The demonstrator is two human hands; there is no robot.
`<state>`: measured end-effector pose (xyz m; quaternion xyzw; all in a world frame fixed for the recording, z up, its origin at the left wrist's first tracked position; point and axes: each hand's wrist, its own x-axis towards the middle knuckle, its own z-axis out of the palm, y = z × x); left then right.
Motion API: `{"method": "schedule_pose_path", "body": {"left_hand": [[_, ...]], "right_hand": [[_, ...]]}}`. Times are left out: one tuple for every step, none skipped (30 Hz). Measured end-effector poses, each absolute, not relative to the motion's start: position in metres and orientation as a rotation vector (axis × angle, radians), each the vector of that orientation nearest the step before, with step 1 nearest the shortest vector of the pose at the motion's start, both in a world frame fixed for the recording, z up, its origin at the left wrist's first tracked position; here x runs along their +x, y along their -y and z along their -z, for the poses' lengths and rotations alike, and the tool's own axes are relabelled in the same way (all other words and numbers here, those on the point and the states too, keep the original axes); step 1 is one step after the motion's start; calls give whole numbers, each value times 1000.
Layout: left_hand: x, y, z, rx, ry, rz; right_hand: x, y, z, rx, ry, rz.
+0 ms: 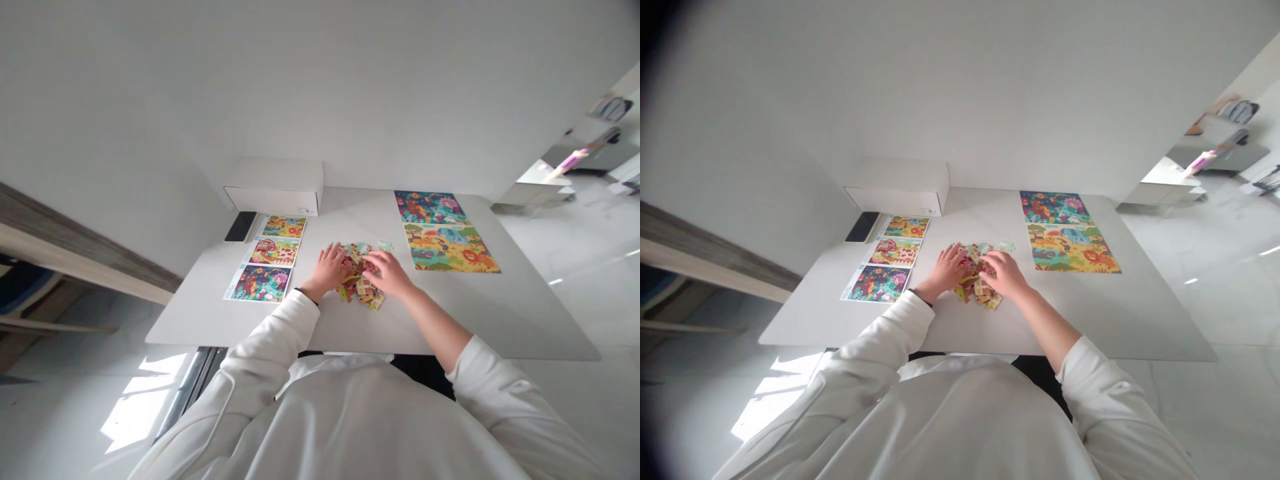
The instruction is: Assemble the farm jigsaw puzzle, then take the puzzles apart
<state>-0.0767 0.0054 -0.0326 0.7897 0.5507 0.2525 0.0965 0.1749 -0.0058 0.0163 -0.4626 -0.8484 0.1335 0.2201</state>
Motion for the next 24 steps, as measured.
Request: {"method": "schedule_pose_path", "body": {"left_hand": [[-75,-10,33,2321,-1676,-732],[-72,-14,32,2311,-1706,-714],[-71,-18,31,2317,-1705,-694],[-69,-20,30,2341,-1669,-671],[-69,-21,28,2378,-1602,-651],[-69,-21,26,2417,-1518,-637],[-70,-19,24,2447,-1439,-630],[-71,-17,22,2463,-1381,-631],[-72,-12,19,2465,-1357,-641],[-74,-7,17,2461,-1363,-656],[-76,0,15,2458,-1383,-670],[-76,8,13,2461,-1406,-680],[-77,16,12,2476,-1415,-676],[-75,25,11,2504,-1395,-650],[-73,33,10,2536,-1363,-613],[-70,41,10,2568,-1328,-568],[-65,48,11,2600,-1298,-520],[-59,54,13,2621,-1297,-480],[-54,58,15,2631,-1324,-451],[-48,61,18,2628,-1373,-432],[-43,62,20,2615,-1431,-420],[-40,62,22,2596,-1487,-415],[-38,61,24,2577,-1536,-415],[-39,60,25,2562,-1572,-417]], "right_hand": [[170,15,-12,-1191,2451,-387],[166,23,-7,-1143,2516,-391],[165,30,-2,-1136,2545,-388],[165,35,2,-1149,2549,-383],[168,38,5,-1167,2538,-380],[173,39,7,-1179,2520,-382],[179,38,7,-1177,2501,-387],[186,35,7,-1168,2483,-395],[193,30,5,-1160,2462,-401],[200,23,3,-1166,2432,-400],[206,14,0,-1190,2392,-391],[211,4,-2,-1232,2348,-375],[215,-8,-4,-1290,2298,-348],[216,-21,-4,-1339,2268,-321],[215,-33,-3,-1373,2272,-305],[212,-45,-2,-1402,2286,-294],[206,-56,1,-1422,2315,-289],[199,-65,4,-1427,2352,-292],[191,-72,7,-1423,2396,-297],[183,-77,11,-1412,2434,-298],[175,-79,14,-1378,2466,-295],[169,-79,16,-1324,2492,-301],[166,-78,17,-1260,2508,-314],[166,-74,18,-1192,2517,-335]]}}
